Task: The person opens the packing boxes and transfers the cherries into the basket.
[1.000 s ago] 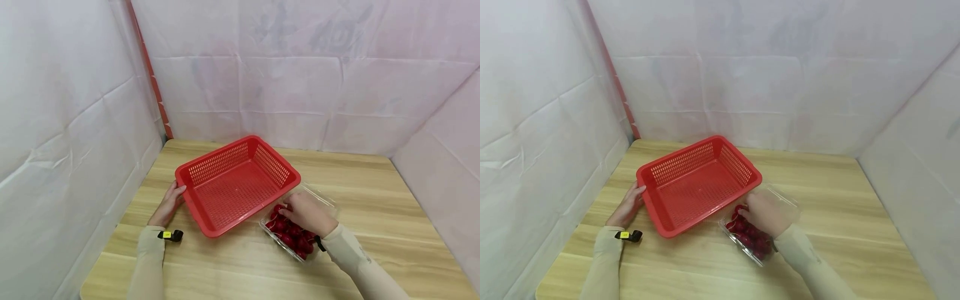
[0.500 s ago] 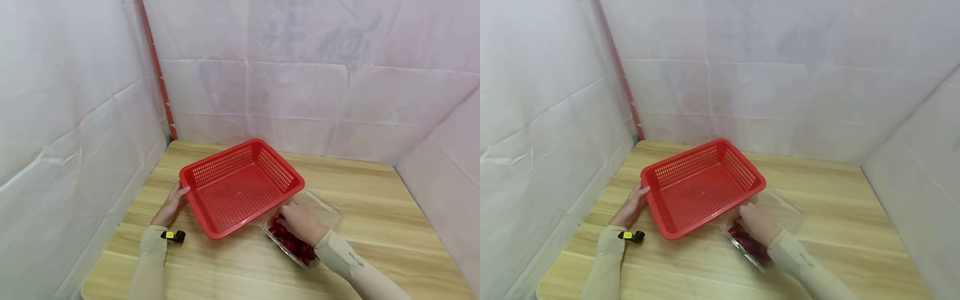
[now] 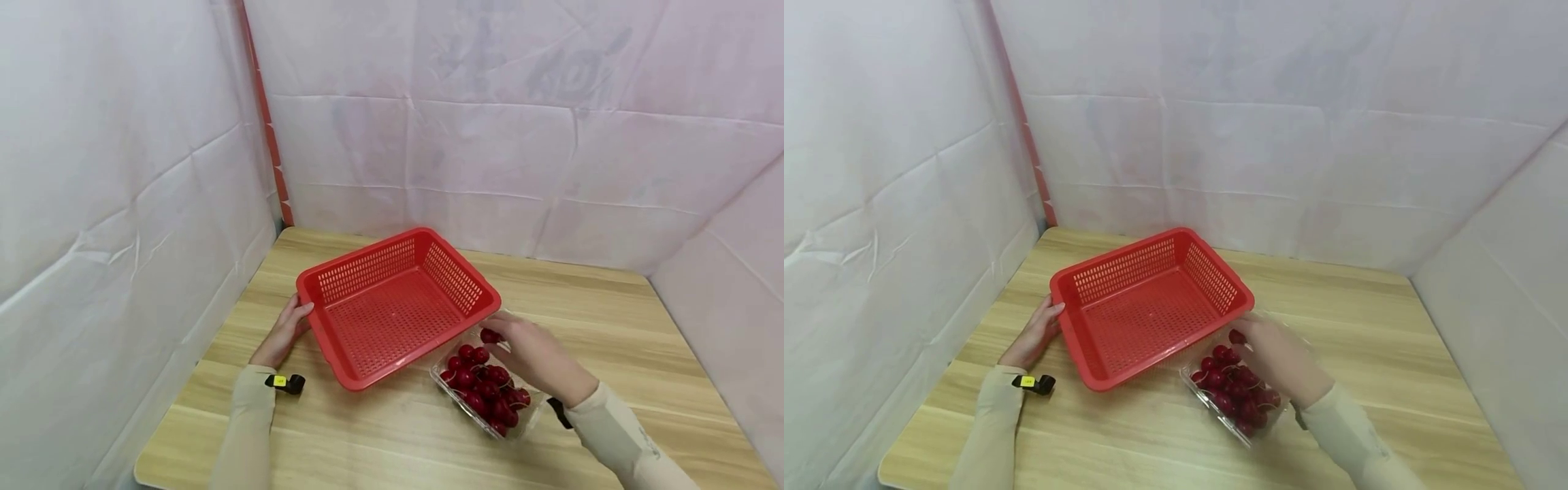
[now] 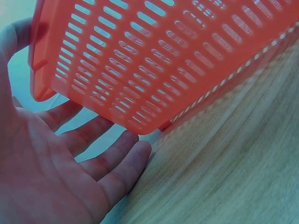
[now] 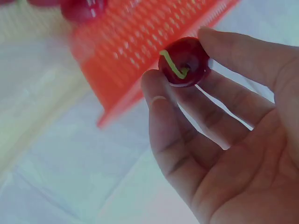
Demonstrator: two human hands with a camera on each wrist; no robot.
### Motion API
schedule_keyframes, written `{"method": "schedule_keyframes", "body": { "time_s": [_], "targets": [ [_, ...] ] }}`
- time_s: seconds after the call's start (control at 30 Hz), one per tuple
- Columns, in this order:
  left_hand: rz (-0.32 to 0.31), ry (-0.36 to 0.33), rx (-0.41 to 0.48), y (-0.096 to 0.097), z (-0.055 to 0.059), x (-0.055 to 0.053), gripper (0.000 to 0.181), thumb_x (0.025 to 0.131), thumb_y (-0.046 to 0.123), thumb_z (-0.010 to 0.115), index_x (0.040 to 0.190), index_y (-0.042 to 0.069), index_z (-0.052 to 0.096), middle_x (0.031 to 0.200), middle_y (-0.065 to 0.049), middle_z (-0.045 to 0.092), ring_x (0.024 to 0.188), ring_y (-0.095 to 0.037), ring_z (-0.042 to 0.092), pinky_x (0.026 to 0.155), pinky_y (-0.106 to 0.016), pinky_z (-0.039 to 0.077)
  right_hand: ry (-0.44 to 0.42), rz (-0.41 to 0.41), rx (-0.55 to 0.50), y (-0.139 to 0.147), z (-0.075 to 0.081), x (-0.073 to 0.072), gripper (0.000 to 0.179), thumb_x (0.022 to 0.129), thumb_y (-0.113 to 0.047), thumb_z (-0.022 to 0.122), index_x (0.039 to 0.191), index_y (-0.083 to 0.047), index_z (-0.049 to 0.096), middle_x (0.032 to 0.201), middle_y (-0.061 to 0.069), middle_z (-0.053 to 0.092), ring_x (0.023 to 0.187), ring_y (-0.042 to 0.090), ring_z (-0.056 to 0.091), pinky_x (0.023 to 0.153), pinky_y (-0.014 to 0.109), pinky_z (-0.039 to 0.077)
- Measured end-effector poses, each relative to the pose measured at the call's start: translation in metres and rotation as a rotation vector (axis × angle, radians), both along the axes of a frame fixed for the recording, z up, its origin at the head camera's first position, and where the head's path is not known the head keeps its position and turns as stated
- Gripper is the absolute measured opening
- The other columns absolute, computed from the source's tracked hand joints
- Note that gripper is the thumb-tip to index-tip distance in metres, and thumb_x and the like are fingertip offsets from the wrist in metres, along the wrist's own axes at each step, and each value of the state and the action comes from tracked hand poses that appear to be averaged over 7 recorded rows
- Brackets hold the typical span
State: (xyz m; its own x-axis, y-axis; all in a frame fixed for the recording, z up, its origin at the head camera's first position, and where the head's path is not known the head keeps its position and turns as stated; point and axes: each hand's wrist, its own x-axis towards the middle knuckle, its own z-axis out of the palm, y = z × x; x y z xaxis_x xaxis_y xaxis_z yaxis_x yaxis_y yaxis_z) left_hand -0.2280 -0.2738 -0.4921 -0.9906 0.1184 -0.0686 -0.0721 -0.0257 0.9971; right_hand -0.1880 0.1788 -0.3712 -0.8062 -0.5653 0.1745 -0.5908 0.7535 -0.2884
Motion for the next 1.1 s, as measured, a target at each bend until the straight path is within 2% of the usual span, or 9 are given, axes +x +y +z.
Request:
{"method": "schedule_keyframes", "body": {
  "time_s": [0.1,0.23,0.3,0.43,0.57,0.67,0.83,0.97,1.1],
  "targets": [
    [-0.003,0.001,-0.004,0.0,0.0,-0.001,0.063,0.109,0.029,0.047,0.164,0.014,0.022,0.164,-0.017,0.036,0.137,-0.022,0.052,0.105,-0.023,0.049,0.036,0.018,-0.035,0.003,0.014,-0.007,0.032,0.088,-0.001,0.078,0.119,-0.006,0.074,0.107,0.001,0.073,0.092,0.015,0.073,0.076,0.037,0.062],
    [-0.005,0.0,-0.003,0.003,-0.002,-0.003,0.062,0.109,0.028,0.047,0.164,0.014,0.023,0.164,-0.018,0.036,0.134,-0.021,0.055,0.105,-0.028,0.049,0.072,0.04,-0.035,0.004,0.036,-0.022,0.023,0.089,-0.001,0.076,0.11,-0.007,0.074,0.1,-0.001,0.071,0.09,0.012,0.07,0.076,0.037,0.06],
    [0.0,-0.003,0.003,0.004,-0.003,-0.005,0.061,0.109,0.028,0.048,0.164,0.015,0.024,0.164,-0.017,0.037,0.134,-0.021,0.055,0.106,-0.03,0.049,0.063,0.07,-0.049,0.001,0.046,-0.033,0.022,0.089,0.001,0.075,0.109,-0.008,0.074,0.1,-0.001,0.071,0.092,0.012,0.069,0.078,0.037,0.06],
    [-0.002,-0.003,0.005,0.007,-0.002,-0.007,0.062,0.109,0.029,0.048,0.164,0.016,0.024,0.164,-0.015,0.036,0.141,-0.03,0.049,0.106,-0.03,0.049,0.034,0.143,-0.089,-0.012,0.064,-0.057,0.022,0.09,0.005,0.072,0.109,-0.006,0.073,0.1,0.001,0.072,0.094,0.015,0.069,0.084,0.04,0.06],
    [-0.009,0.007,0.01,0.009,0.0,-0.01,0.062,0.108,0.031,0.048,0.164,0.017,0.024,0.164,-0.015,0.036,0.144,-0.038,0.045,0.105,-0.031,0.05,-0.003,0.183,-0.079,-0.033,0.073,-0.082,0.023,0.09,0.004,0.072,0.112,-0.002,0.072,0.102,0.007,0.075,0.094,0.02,0.07,0.086,0.044,0.061],
    [-0.018,0.015,0.023,0.011,-0.002,-0.012,0.063,0.108,0.03,0.049,0.165,0.018,0.024,0.165,-0.015,0.036,0.144,-0.039,0.044,0.105,-0.032,0.05,-0.03,0.211,-0.041,-0.052,0.073,-0.1,0.023,0.091,0.002,0.073,0.114,-0.001,0.071,0.104,0.01,0.075,0.096,0.022,0.07,0.087,0.044,0.061],
    [-0.038,0.015,0.048,0.013,-0.006,-0.014,0.065,0.108,0.03,0.049,0.166,0.019,0.021,0.168,-0.014,0.033,0.148,-0.042,0.04,0.104,-0.029,0.051,-0.059,0.229,0.059,-0.083,0.06,-0.126,0.025,0.093,-0.002,0.072,0.117,-0.004,0.07,0.106,0.007,0.073,0.095,0.02,0.067,0.088,0.041,0.06],
    [-0.029,0.01,0.05,0.012,-0.008,-0.014,0.067,0.108,0.032,0.05,0.166,0.018,0.02,0.168,-0.014,0.032,0.149,-0.041,0.039,0.105,-0.028,0.051,-0.111,0.224,0.13,-0.107,0.049,-0.139,0.031,0.096,-0.006,0.07,0.127,-0.006,0.068,0.113,0.007,0.072,0.1,0.02,0.064,0.093,0.04,0.058],
    [-0.013,0.0,0.037,0.011,-0.008,-0.013,0.064,0.108,0.031,0.049,0.165,0.018,0.022,0.168,-0.013,0.032,0.148,-0.04,0.04,0.107,-0.031,0.049,-0.114,0.252,0.198,-0.128,0.033,-0.149,0.024,0.096,-0.006,0.07,0.119,-0.009,0.071,0.109,0.004,0.072,0.097,0.018,0.063,0.092,0.037,0.058]
  ]
}}
